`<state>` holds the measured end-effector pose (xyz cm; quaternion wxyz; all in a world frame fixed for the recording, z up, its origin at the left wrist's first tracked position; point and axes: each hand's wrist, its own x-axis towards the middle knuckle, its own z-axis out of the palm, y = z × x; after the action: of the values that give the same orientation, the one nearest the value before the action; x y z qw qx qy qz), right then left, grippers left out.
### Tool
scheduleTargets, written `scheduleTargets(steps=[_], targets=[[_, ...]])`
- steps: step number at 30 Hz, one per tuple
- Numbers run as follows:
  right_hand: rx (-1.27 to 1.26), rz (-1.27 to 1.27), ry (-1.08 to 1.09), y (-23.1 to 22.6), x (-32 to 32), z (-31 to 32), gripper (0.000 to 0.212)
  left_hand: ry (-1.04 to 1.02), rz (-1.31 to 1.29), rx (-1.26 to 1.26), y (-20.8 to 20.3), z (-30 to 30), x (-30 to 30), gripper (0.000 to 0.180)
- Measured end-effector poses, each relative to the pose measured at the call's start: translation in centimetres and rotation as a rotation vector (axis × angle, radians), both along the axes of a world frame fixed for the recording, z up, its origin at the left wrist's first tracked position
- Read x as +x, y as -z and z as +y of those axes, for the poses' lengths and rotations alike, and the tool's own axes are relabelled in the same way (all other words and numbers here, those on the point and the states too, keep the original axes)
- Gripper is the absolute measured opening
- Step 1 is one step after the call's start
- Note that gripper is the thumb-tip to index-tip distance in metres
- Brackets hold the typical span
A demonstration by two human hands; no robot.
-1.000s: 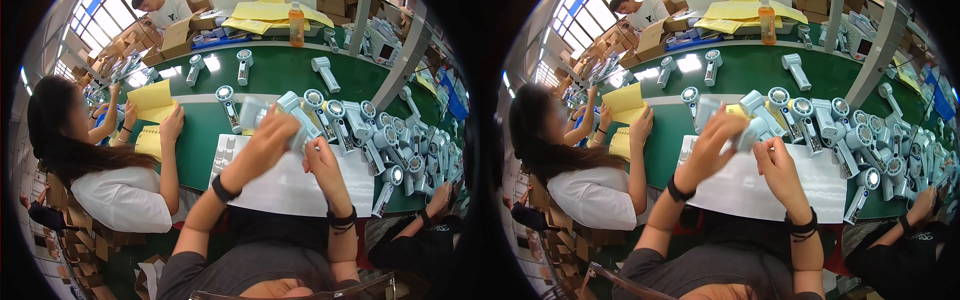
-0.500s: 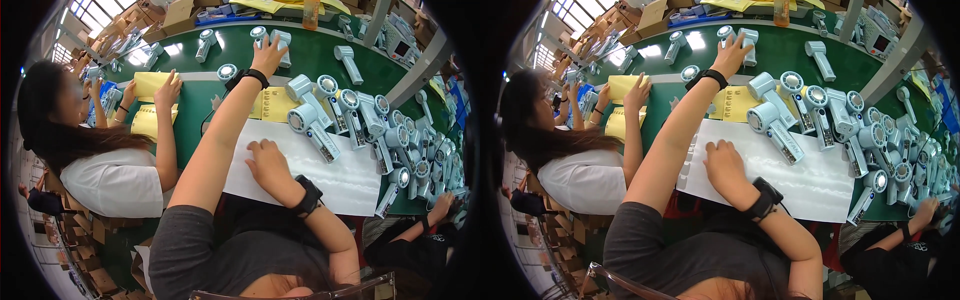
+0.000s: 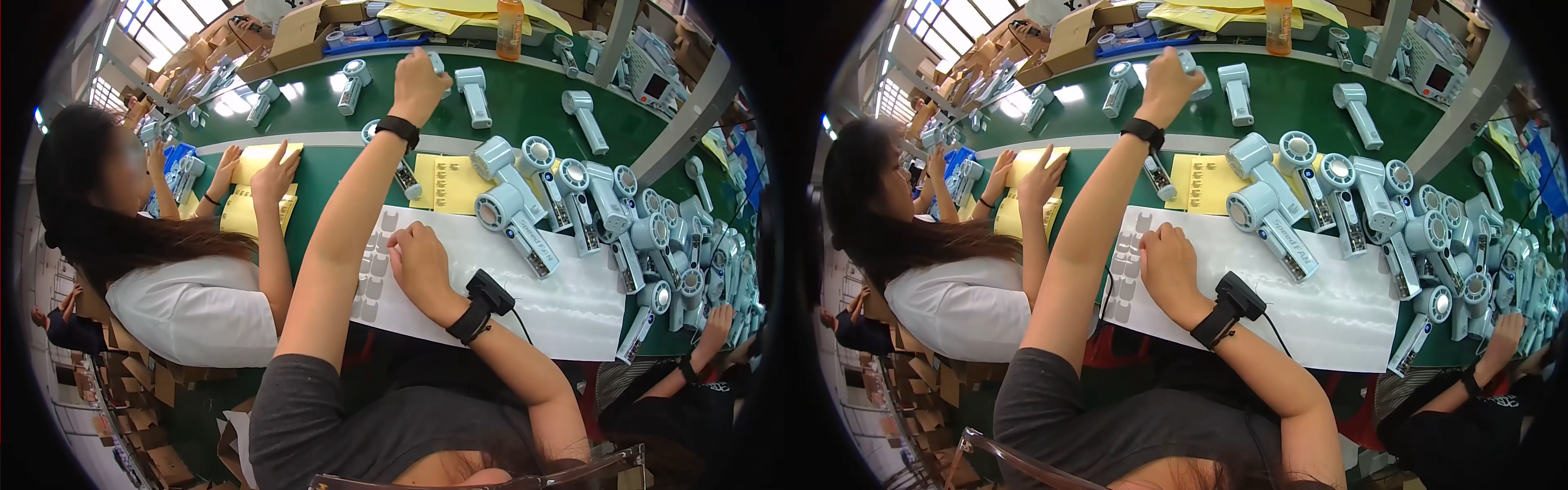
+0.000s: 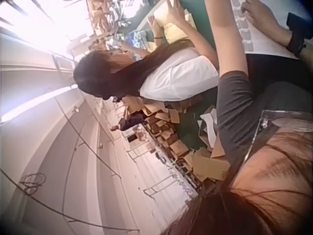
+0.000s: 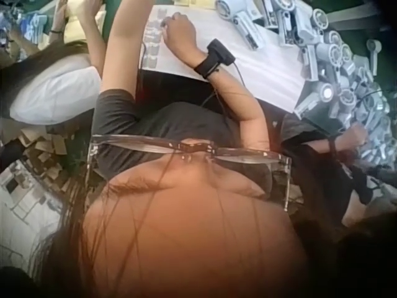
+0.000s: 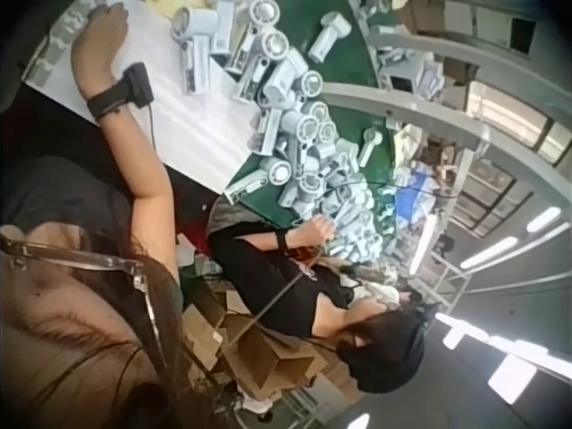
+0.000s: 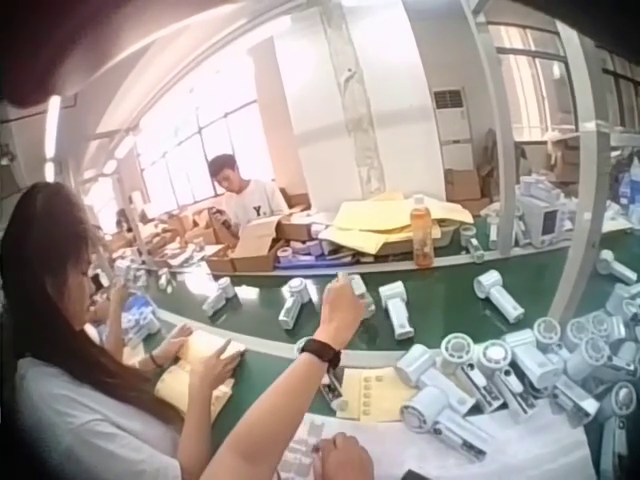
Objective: The person assembles handheld fans by hand, peeling a sticker from a sheet and pressing it onto the bottom of the fan base. They repeat this process for multiple fans, placing each one onto a pile on the table.
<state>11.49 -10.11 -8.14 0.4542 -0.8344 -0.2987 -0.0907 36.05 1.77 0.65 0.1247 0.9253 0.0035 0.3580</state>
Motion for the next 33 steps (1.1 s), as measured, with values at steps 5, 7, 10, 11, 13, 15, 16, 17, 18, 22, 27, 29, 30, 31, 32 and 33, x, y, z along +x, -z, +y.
scheduleTargets(steps=[5, 7, 10, 11, 13, 15, 16, 17, 18, 22, 27, 29, 30, 31, 32, 33], targets=[[-0.050, -0.024, -0.007, 0.4, 0.0, -0.1, 0.017, 0.078, -0.240, -0.372, -6.6, -0.8, -6.9, 0.043], [-0.082, -0.053, -0.007, 0.1, -0.4, 0.4, 0.017, 0.102, -0.365, -0.491, -8.4, -0.5, -10.8, 0.043], [-0.144, -0.032, 0.016, -0.6, -0.8, 1.1, 0.020, 0.152, -0.601, -0.639, -9.9, -1.3, -17.4, 0.045], [-0.144, -0.032, 0.020, -0.6, -0.8, 1.0, 0.020, 0.255, -0.644, -0.726, -9.6, -1.3, -19.2, 0.046], [-0.153, 0.008, 0.015, -0.7, -0.4, 0.9, 0.021, 0.400, -0.691, -0.918, -9.2, -2.4, -22.6, 0.049], [-0.145, 0.019, 0.008, -0.9, -0.4, 0.8, 0.021, 0.414, -0.728, -1.002, -9.0, -3.6, -26.3, 0.053], [-0.130, -0.006, 0.028, -0.3, -0.4, 0.9, 0.020, 0.397, -0.758, -0.993, -8.5, -3.7, -27.6, 0.055], [-0.112, -0.034, 0.035, 0.2, -0.7, 1.2, 0.020, 0.396, -0.767, -0.981, -8.1, -3.7, -29.3, 0.055], [-0.100, -0.060, 0.052, 0.4, -0.8, 1.3, 0.019, 0.355, -0.775, -0.983, -7.2, -3.6, -30.5, 0.057], [-0.292, -0.127, 0.046, 0.0, -1.4, 1.6, 0.016, 0.279, -0.679, -1.047, -3.4, -3.1, -33.0, 0.062], [-0.083, -0.104, 0.087, 0.0, -0.6, 2.1, 0.010, 0.269, -0.491, -0.971, -0.3, -4.1, -33.2, 0.059], [-0.073, -0.081, 0.075, 0.1, -0.5, 2.2, 0.011, 0.242, -0.428, -0.926, -0.1, -4.5, -33.4, 0.056], [-0.070, -0.069, 0.071, 0.3, -0.5, 2.1, 0.013, 0.230, -0.396, -0.906, 0.1, -4.6, -33.5, 0.055], [-0.071, -0.070, 0.076, 0.5, -0.3, 2.1, 0.013, 0.236, -0.394, -0.909, 0.4, -4.6, -33.5, 0.055], [-0.033, -0.078, 0.059, 0.6, -0.2, 2.4, 0.013, 0.233, -0.387, -0.925, 0.7, -4.5, -33.6, 0.055], [0.005, -0.085, 0.044, 0.6, 0.0, 2.5, 0.013, 0.232, -0.379, -0.942, 1.0, -4.4, -33.6, 0.055]])
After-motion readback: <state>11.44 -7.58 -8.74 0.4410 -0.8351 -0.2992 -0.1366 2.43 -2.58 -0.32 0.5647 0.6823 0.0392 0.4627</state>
